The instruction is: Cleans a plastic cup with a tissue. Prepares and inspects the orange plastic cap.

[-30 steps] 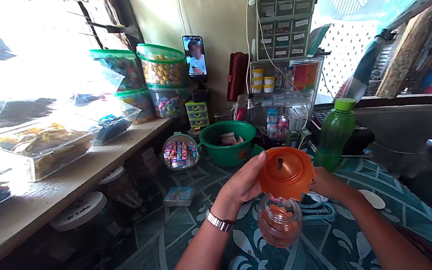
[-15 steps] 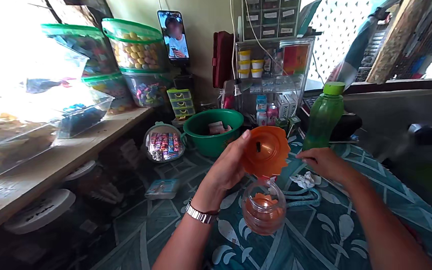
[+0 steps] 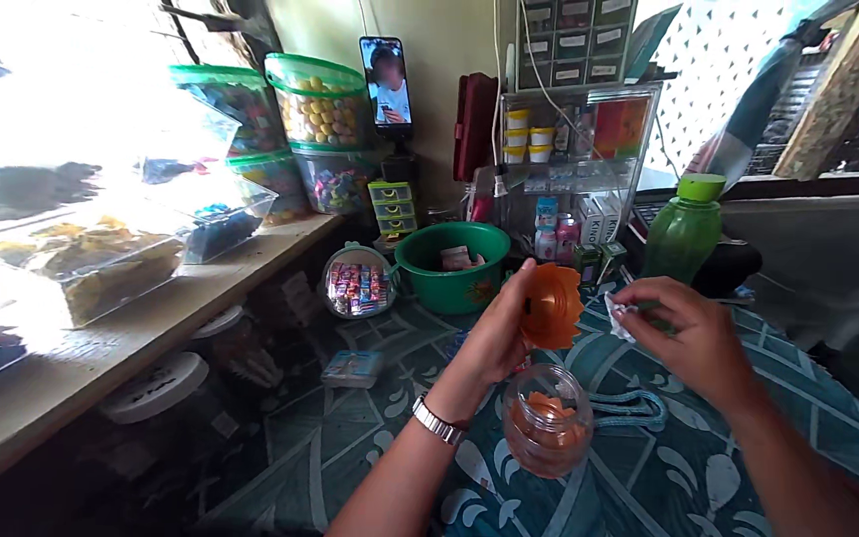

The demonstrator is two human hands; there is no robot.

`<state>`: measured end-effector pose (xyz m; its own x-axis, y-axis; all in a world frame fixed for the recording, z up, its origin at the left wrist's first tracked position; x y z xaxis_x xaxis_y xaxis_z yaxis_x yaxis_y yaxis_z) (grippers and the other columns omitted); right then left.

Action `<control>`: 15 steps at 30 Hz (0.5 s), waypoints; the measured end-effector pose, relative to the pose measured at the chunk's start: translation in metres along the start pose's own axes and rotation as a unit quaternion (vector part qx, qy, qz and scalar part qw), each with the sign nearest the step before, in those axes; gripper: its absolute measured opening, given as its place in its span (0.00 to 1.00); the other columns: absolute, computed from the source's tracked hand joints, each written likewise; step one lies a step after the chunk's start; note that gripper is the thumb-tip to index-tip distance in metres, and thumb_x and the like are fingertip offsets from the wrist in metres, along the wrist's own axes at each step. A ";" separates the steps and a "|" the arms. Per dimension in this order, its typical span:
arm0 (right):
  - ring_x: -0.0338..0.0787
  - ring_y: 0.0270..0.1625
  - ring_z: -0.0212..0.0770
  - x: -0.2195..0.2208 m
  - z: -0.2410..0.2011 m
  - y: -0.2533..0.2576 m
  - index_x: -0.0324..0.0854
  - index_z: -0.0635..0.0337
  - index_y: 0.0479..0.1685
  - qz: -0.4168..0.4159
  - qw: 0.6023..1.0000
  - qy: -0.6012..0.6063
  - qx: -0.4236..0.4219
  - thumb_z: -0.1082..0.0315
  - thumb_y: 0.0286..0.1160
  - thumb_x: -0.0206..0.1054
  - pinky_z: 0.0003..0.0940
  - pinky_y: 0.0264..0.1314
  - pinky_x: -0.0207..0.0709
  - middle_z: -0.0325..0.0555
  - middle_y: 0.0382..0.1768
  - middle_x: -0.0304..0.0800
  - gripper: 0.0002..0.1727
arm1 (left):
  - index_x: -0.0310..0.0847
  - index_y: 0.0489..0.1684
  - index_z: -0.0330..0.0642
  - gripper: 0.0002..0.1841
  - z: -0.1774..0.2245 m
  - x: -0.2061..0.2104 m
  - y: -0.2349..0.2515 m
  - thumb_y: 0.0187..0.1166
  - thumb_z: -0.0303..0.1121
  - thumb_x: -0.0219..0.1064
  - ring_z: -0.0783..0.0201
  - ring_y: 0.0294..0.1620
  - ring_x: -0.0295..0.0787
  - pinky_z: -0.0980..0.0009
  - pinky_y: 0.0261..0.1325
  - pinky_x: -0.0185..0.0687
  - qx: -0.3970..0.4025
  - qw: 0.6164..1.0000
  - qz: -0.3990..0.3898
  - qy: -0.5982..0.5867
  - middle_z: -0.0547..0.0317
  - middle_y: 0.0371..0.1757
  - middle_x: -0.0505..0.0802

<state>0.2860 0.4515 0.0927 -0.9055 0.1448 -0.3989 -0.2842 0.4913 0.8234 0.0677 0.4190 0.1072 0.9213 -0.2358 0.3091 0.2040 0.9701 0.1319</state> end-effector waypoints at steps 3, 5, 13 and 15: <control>0.91 0.55 0.34 0.030 -0.021 -0.009 0.93 0.60 0.47 0.051 0.992 -0.042 -0.111 0.68 0.80 0.68 0.25 0.61 0.84 0.50 0.50 0.92 0.09 | 0.66 0.79 0.42 0.27 -0.005 0.007 -0.003 0.91 0.50 0.50 0.65 0.50 0.91 0.65 0.55 0.89 0.073 0.980 -0.031 0.181 0.53 0.54 0.89; 0.91 0.60 0.47 0.050 -0.025 -0.016 0.93 0.59 0.48 0.034 0.982 -0.113 -0.150 0.72 0.80 0.66 0.32 0.67 0.83 0.56 0.52 0.92 0.10 | 0.70 0.77 0.42 0.26 -0.001 0.016 -0.010 0.87 0.49 0.56 0.69 0.51 0.89 0.69 0.56 0.88 0.110 0.958 -0.024 0.265 0.56 0.54 0.89; 0.88 0.64 0.43 0.063 -0.038 -0.020 0.93 0.65 0.50 0.015 0.992 -0.043 -0.116 0.78 0.77 0.61 0.29 0.74 0.76 0.54 0.54 0.93 0.14 | 0.68 0.78 0.45 0.24 -0.005 0.014 -0.008 0.87 0.45 0.56 0.68 0.46 0.91 0.71 0.49 0.89 0.194 0.955 -0.007 0.224 0.56 0.51 0.90; 0.90 0.62 0.32 0.061 -0.038 -0.019 0.92 0.67 0.50 0.017 0.995 0.079 -0.058 0.73 0.78 0.67 0.21 0.69 0.81 0.52 0.56 0.92 0.11 | 0.68 0.79 0.45 0.24 -0.006 0.015 -0.007 0.87 0.44 0.56 0.69 0.49 0.90 0.71 0.52 0.88 0.202 0.955 -0.019 0.216 0.57 0.53 0.90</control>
<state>0.2245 0.4186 0.0678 -0.9505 0.0189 -0.3101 -0.2794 0.3849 0.8797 0.0816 0.4094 0.1054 0.9842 -0.1390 -0.1099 0.1760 0.8387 0.5153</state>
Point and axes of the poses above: each hand's wrist, its own y-axis towards the middle knuckle, its own x-axis out of the palm, z = x × y, the point moved 2 cm from there along y, towards the middle knuckle
